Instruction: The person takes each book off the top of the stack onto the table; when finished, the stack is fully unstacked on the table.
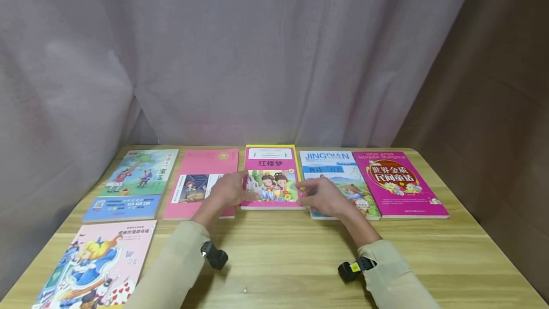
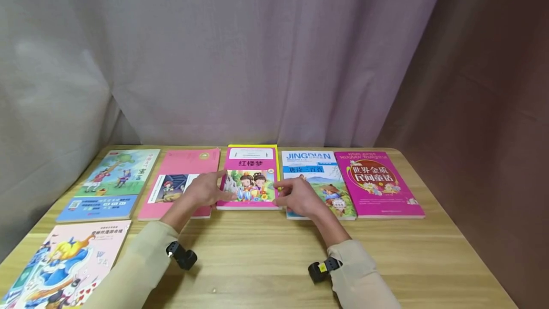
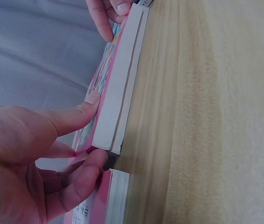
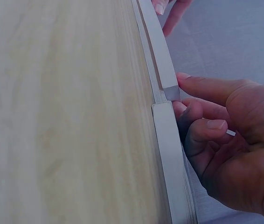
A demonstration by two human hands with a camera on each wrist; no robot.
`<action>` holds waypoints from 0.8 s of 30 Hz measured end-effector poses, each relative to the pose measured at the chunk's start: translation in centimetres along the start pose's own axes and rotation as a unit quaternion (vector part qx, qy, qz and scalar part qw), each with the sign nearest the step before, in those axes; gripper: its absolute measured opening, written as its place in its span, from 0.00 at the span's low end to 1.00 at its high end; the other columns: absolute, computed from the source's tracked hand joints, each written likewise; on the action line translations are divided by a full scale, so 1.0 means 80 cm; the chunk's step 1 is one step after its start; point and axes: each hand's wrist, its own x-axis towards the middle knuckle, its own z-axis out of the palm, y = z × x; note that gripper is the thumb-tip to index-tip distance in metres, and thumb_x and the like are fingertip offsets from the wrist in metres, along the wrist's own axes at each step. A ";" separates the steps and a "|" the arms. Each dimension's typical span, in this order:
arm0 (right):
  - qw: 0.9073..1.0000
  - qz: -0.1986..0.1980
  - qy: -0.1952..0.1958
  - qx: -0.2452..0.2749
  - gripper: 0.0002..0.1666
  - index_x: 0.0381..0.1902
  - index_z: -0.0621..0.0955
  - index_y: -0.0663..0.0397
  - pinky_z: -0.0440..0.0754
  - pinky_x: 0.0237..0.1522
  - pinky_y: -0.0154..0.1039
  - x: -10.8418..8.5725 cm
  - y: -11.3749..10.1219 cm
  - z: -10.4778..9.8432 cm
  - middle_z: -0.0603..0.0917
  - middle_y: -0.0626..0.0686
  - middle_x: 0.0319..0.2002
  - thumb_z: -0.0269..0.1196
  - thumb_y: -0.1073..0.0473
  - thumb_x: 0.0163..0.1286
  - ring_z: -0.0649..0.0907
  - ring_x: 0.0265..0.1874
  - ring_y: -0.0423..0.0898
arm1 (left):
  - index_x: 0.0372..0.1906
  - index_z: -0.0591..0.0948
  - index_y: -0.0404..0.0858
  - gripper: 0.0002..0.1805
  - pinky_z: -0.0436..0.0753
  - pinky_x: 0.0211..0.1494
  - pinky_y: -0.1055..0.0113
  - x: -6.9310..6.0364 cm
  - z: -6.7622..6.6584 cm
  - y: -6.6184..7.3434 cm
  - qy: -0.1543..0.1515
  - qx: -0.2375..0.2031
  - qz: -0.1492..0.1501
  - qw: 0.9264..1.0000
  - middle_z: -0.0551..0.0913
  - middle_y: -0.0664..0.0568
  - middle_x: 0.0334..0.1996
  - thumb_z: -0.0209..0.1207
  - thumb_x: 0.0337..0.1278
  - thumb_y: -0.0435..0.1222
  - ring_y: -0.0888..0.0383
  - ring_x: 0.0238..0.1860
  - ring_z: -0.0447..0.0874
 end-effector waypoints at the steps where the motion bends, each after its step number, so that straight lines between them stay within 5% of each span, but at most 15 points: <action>1: 1.000 -0.001 -0.001 0.001 0.31 0.69 0.82 0.52 0.77 0.23 0.37 0.000 0.000 0.000 0.85 0.54 0.41 0.73 0.60 0.69 0.79 0.19 0.44 | 0.83 0.62 0.39 0.54 0.83 0.66 0.47 0.000 -0.001 0.000 -0.004 -0.001 0.001 1.000 0.88 0.42 0.49 0.75 0.58 0.52 0.51 0.31 0.89; 4: 1.000 -0.003 -0.004 0.008 0.31 0.69 0.82 0.53 0.76 0.22 0.36 0.000 0.001 -0.001 0.85 0.54 0.39 0.73 0.61 0.69 0.78 0.18 0.44 | 0.84 0.60 0.38 0.54 0.87 0.54 0.56 -0.001 -0.003 0.000 -0.014 -0.010 0.002 1.000 0.86 0.46 0.37 0.75 0.59 0.50 0.56 0.19 0.85; 8: 1.000 -0.008 -0.007 0.016 0.31 0.69 0.82 0.55 0.75 0.21 0.36 -0.001 0.002 0.000 0.85 0.54 0.37 0.73 0.62 0.68 0.77 0.18 0.43 | 0.84 0.59 0.38 0.54 0.84 0.32 0.66 0.000 -0.005 0.000 -0.019 -0.033 -0.005 0.999 0.85 0.45 0.37 0.76 0.58 0.46 0.58 0.17 0.83; 14: 1.000 -0.011 -0.003 0.014 0.30 0.69 0.82 0.54 0.75 0.21 0.35 -0.001 0.005 0.000 0.85 0.54 0.37 0.72 0.62 0.69 0.77 0.18 0.43 | 0.84 0.58 0.39 0.55 0.81 0.24 0.68 -0.001 -0.006 0.001 -0.014 -0.051 -0.007 0.999 0.87 0.40 0.43 0.77 0.57 0.43 0.58 0.17 0.82; 17: 1.000 -0.011 -0.005 0.015 0.30 0.69 0.82 0.54 0.75 0.21 0.36 -0.002 0.004 0.000 0.85 0.54 0.38 0.72 0.62 0.69 0.78 0.18 0.44 | 0.84 0.59 0.40 0.55 0.84 0.27 0.64 -0.002 -0.007 0.000 -0.009 -0.071 -0.015 0.997 0.85 0.35 0.54 0.78 0.56 0.42 0.56 0.20 0.84; 20: 1.000 -0.008 -0.003 0.009 0.29 0.68 0.82 0.53 0.74 0.21 0.35 -0.002 0.002 0.000 0.85 0.54 0.39 0.71 0.61 0.69 0.78 0.18 0.44 | 0.84 0.61 0.41 0.55 0.89 0.46 0.55 -0.004 -0.010 -0.005 0.007 -0.087 -0.012 0.996 0.81 0.34 0.65 0.78 0.55 0.43 0.51 0.33 0.88; 24: 1.000 -0.006 0.003 -0.002 0.29 0.67 0.83 0.56 0.74 0.21 0.34 -0.001 0.000 -0.001 0.85 0.54 0.40 0.72 0.61 0.69 0.78 0.18 0.43 | 0.84 0.62 0.44 0.53 0.91 0.48 0.52 -0.008 -0.016 -0.015 0.007 -0.168 -0.010 0.986 0.85 0.33 0.56 0.77 0.55 0.38 0.49 0.36 0.87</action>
